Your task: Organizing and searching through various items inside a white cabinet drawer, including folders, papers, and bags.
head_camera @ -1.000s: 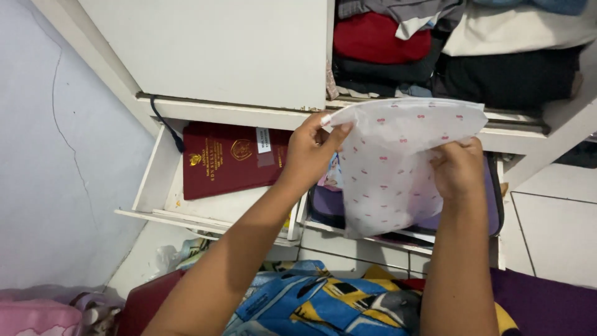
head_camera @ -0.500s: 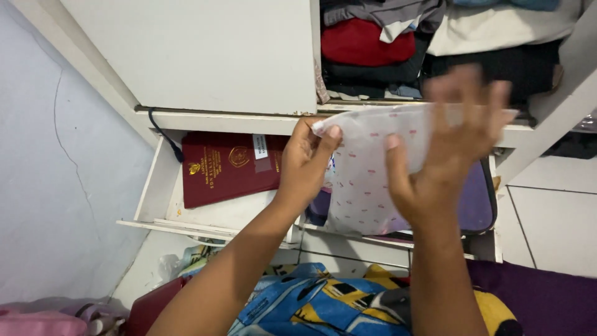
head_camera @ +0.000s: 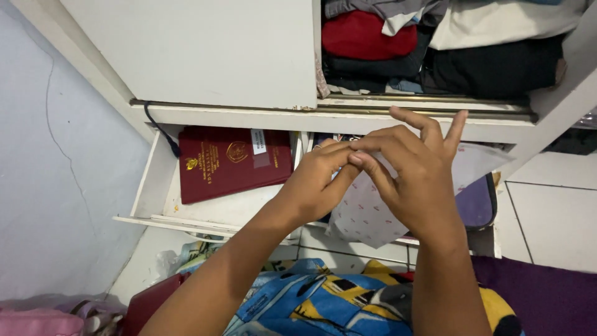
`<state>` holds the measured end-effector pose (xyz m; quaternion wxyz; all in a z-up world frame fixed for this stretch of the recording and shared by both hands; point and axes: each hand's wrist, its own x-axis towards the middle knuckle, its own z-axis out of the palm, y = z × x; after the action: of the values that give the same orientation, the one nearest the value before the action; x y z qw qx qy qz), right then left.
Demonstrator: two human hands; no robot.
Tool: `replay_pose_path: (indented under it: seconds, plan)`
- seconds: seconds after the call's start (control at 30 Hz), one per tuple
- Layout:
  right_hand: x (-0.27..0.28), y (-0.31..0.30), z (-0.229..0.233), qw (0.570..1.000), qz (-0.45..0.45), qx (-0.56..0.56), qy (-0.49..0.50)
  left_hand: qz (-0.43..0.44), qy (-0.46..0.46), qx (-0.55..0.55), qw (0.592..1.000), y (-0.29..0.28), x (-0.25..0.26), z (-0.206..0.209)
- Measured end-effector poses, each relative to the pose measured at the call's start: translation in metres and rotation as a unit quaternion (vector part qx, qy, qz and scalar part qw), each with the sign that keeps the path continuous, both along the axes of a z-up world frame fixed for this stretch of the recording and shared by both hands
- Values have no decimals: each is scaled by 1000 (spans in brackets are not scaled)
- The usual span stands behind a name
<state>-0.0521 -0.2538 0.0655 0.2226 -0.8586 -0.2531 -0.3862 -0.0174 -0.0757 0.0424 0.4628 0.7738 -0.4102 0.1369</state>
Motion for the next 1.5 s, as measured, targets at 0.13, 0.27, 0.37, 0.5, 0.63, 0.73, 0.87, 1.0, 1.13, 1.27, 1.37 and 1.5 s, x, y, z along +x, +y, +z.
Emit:
replay_pose_path:
  seconds: [0.13,0.27,0.37,0.5,0.63,0.73,0.87,1.0,1.13,1.27,1.37,1.5]
  plan:
    - [6,-6,-4,1000,6,-8,7,-3,-20,7,1000,5,-3,3]
    - [12,-10,-7,999,24,-24,11,-7,-3,1,1000,13,-5,1]
    - [20,-25,-11,999,-3,-37,35,39,27,22,999,25,3,-3]
    - [23,-46,-7,996,-43,-17,73,64,51,-48,995,40,10,-6]
    - [38,-48,-26,997,-74,-30,4,150,4,-65,986,22,2,-30]
    - [49,-43,-35,991,-126,-42,-21,223,-96,-19,970,0,-15,-74]
    - [77,-48,-65,980,-183,-30,-68,172,-207,229,936,-24,-23,-128]
    - [103,-58,-92,972,-221,-38,-63,81,-40,449,889,-46,1,-127]
    - [118,-63,-109,974,-224,-23,-19,171,-186,291,923,-58,14,-165]
    - [134,-65,-125,974,-220,15,51,209,-208,320,900,-68,26,-177]
    - [142,-65,-135,974,-214,25,71,201,-191,321,906,-68,36,-192]
    - [150,-69,-142,972,-211,34,97,204,-166,337,904,-70,37,-193]
